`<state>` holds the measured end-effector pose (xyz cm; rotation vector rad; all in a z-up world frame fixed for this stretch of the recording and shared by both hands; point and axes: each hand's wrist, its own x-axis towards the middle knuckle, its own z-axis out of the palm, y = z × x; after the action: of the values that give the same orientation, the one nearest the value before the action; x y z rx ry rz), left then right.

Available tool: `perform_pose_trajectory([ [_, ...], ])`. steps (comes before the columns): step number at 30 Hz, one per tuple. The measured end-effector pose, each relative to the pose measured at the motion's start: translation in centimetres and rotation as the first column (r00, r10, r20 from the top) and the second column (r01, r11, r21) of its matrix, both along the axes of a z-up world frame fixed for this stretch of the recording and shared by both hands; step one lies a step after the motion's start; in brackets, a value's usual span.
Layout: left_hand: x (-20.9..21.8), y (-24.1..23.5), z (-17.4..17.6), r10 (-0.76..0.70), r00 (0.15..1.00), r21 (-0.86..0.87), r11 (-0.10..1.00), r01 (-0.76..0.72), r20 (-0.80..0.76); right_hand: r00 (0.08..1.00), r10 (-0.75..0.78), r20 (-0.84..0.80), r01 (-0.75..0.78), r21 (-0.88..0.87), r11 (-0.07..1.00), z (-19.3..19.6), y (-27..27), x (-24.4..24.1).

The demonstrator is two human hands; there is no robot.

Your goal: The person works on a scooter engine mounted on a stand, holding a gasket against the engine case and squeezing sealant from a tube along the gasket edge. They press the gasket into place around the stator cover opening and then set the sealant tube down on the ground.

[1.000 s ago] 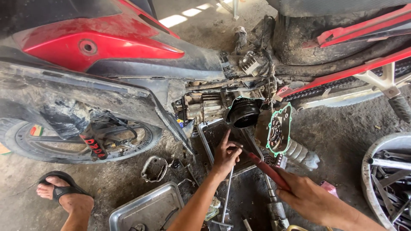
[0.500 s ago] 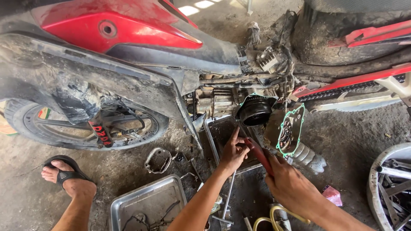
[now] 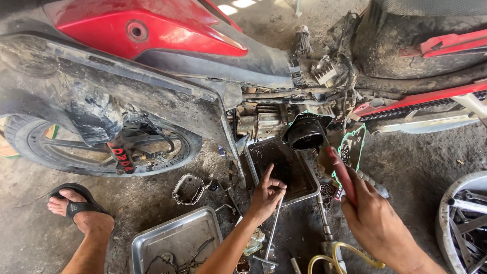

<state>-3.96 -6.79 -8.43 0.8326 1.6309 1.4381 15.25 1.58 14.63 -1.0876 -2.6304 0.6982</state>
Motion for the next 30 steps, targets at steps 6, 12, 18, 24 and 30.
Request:
perform_pose_trajectory([
  [6,1.1,-1.0,-1.6,-0.013,1.000,-0.075,0.997,0.012,-0.019,0.991,-0.035,0.131,0.045,-0.067,0.997,-1.5,0.1,0.7],
  [12,1.9,-1.3,-1.3,-0.014,1.000,0.025,1.000,0.014,0.002,0.994,0.085,0.071,-0.087,0.020,0.996,-3.8,0.8,0.8],
  [18,1.5,-3.9,-2.5,0.002,0.999,-0.048,0.999,0.000,0.033,0.877,0.457,0.149,-0.479,0.332,0.813,-8.2,-0.1,5.0],
  [24,-1.0,-10.2,-8.1,-0.282,0.888,-0.444,0.890,0.100,-0.364,0.852,0.430,0.300,-0.317,-0.358,0.878,-12.4,-2.2,8.6],
  [30,1.7,-14.7,-10.4,-0.466,0.622,-0.597,0.802,-0.002,-0.629,0.965,0.149,0.217,0.037,-0.671,0.740,-21.9,-3.5,12.8],
])
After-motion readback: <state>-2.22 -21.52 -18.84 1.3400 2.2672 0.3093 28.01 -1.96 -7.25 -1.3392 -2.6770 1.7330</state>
